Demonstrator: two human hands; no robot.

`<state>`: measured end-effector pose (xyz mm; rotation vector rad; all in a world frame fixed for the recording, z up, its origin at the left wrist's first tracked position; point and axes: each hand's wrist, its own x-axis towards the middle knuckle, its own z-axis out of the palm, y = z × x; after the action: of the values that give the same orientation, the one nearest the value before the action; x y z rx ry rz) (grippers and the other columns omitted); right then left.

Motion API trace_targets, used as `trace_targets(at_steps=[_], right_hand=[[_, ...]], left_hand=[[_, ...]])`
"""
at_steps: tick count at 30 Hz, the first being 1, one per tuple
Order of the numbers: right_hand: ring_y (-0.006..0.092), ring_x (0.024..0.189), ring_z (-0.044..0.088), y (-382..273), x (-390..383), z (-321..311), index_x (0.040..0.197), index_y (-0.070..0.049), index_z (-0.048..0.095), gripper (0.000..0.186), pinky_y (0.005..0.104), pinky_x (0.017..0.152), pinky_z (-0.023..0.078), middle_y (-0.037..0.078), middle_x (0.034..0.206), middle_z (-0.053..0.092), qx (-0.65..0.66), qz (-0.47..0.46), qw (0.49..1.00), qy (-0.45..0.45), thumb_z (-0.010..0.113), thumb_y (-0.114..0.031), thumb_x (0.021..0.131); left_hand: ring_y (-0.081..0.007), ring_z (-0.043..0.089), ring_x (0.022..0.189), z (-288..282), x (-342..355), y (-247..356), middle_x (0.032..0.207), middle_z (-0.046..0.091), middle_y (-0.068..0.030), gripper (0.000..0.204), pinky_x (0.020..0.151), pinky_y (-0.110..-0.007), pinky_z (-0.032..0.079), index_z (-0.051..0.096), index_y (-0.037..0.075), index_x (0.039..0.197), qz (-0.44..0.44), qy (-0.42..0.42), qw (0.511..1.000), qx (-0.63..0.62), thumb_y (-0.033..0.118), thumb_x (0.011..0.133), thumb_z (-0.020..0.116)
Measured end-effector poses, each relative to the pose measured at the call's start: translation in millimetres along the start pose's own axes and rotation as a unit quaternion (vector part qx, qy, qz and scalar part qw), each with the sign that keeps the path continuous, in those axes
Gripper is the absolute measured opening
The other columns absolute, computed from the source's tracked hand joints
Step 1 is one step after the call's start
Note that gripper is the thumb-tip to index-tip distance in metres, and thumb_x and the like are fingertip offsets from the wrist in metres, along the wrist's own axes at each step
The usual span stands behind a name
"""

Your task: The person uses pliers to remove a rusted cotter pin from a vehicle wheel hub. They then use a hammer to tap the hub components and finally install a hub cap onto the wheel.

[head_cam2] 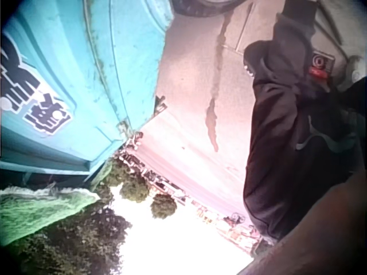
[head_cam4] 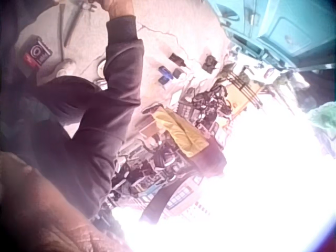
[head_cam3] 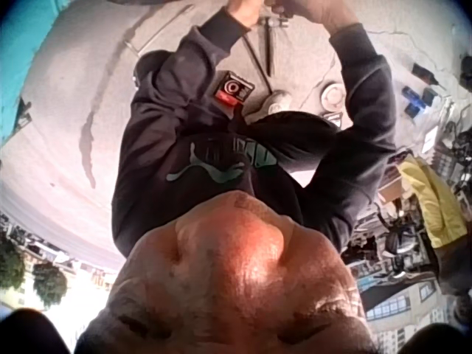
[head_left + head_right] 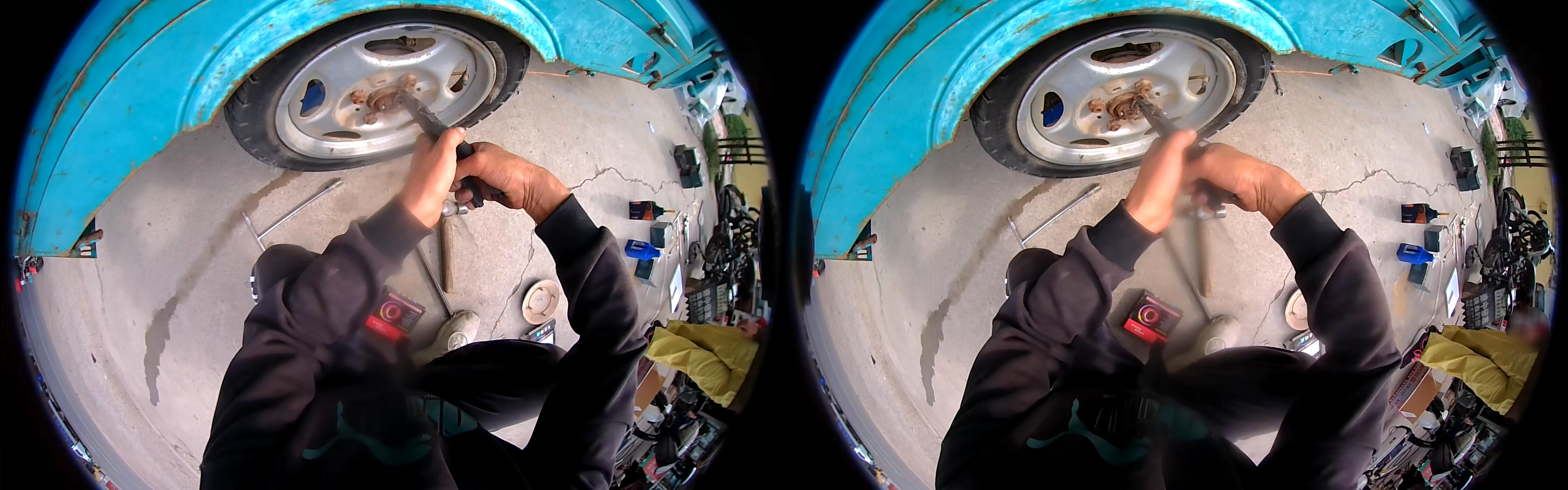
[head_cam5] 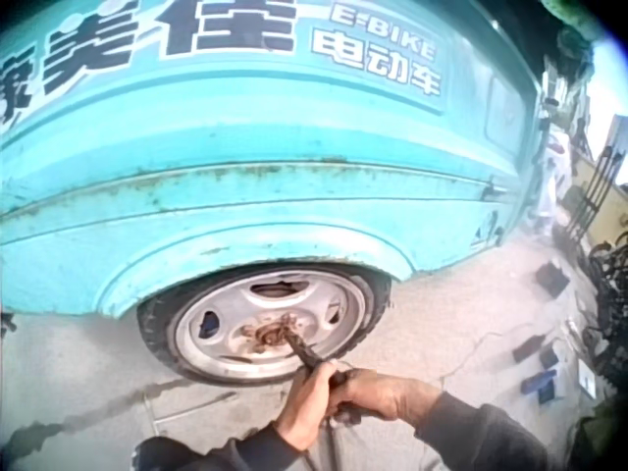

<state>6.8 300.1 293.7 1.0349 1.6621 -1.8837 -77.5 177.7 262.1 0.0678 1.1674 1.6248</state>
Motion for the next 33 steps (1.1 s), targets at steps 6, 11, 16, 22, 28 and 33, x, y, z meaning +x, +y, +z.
trace_targets(at_steps=[6,11,16,22,28,33], right_hand=[[0.0121,0.064,0.056,19,12,24,0.096,0.001,0.065,0.020,0.0298,0.059,0.049,0.005,0.077,0.063,-0.187,-0.110,0.968,0.126,0.069,-0.017,0.088],[0.0457,0.110,0.068,49,31,31,0.122,0.008,0.062,0.047,0.0501,0.093,0.055,0.031,0.111,0.071,-0.310,-0.225,0.882,0.276,0.059,-0.030,0.095],[0.0470,0.103,0.070,42,38,50,0.128,0.009,0.054,0.050,0.0520,0.091,0.056,0.033,0.108,0.071,-0.399,-0.144,0.841,0.337,0.056,-0.030,0.096],[0.0450,0.106,0.070,44,34,37,0.135,0.011,0.046,0.053,0.0534,0.092,0.054,0.030,0.107,0.073,-0.397,-0.159,0.854,0.298,0.052,-0.027,0.097],[0.0433,0.106,0.071,36,35,33,0.130,0.002,0.050,0.041,0.0521,0.092,0.055,0.027,0.107,0.073,-0.455,-0.119,0.827,0.309,0.054,-0.022,0.097],[0.0456,0.105,0.068,62,51,23,0.126,0.002,0.052,0.039,0.0519,0.090,0.055,0.029,0.111,0.068,-0.441,-0.228,0.783,0.374,0.062,-0.015,0.091]], left_hand=[[-0.0142,0.058,0.108,-23,13,-12,0.115,0.064,-0.0051,0.033,0.093,-0.034,0.048,0.062,0.003,0.123,0.034,-0.033,0.996,0.082,0.028,0.102,0.059],[-0.0151,0.060,0.106,-35,35,-37,0.113,0.066,-0.0068,0.029,0.093,-0.034,0.049,0.061,0.001,0.120,0.109,-0.052,0.989,0.085,0.023,0.102,0.057],[-0.0159,0.064,0.103,-45,51,-42,0.117,0.071,-0.0115,0.021,0.094,-0.033,0.052,0.059,0.001,0.111,0.157,-0.151,0.976,0.011,0.021,0.105,0.055],[-0.0190,0.064,0.107,-26,44,-48,0.116,0.070,-0.0122,0.036,0.096,-0.034,0.050,0.060,-0.003,0.121,0.165,-0.019,0.986,0.028,0.028,0.105,0.056],[-0.0184,0.062,0.116,-26,47,-47,0.127,0.065,-0.0079,0.043,0.101,-0.035,0.049,0.058,0.004,0.137,0.137,-0.007,0.988,0.072,0.034,0.106,0.057],[-0.0188,0.061,0.117,-33,53,-48,0.128,0.064,-0.0070,0.039,0.099,-0.036,0.050,0.060,0.008,0.136,0.115,-0.050,0.990,0.065,0.032,0.105,0.058]])
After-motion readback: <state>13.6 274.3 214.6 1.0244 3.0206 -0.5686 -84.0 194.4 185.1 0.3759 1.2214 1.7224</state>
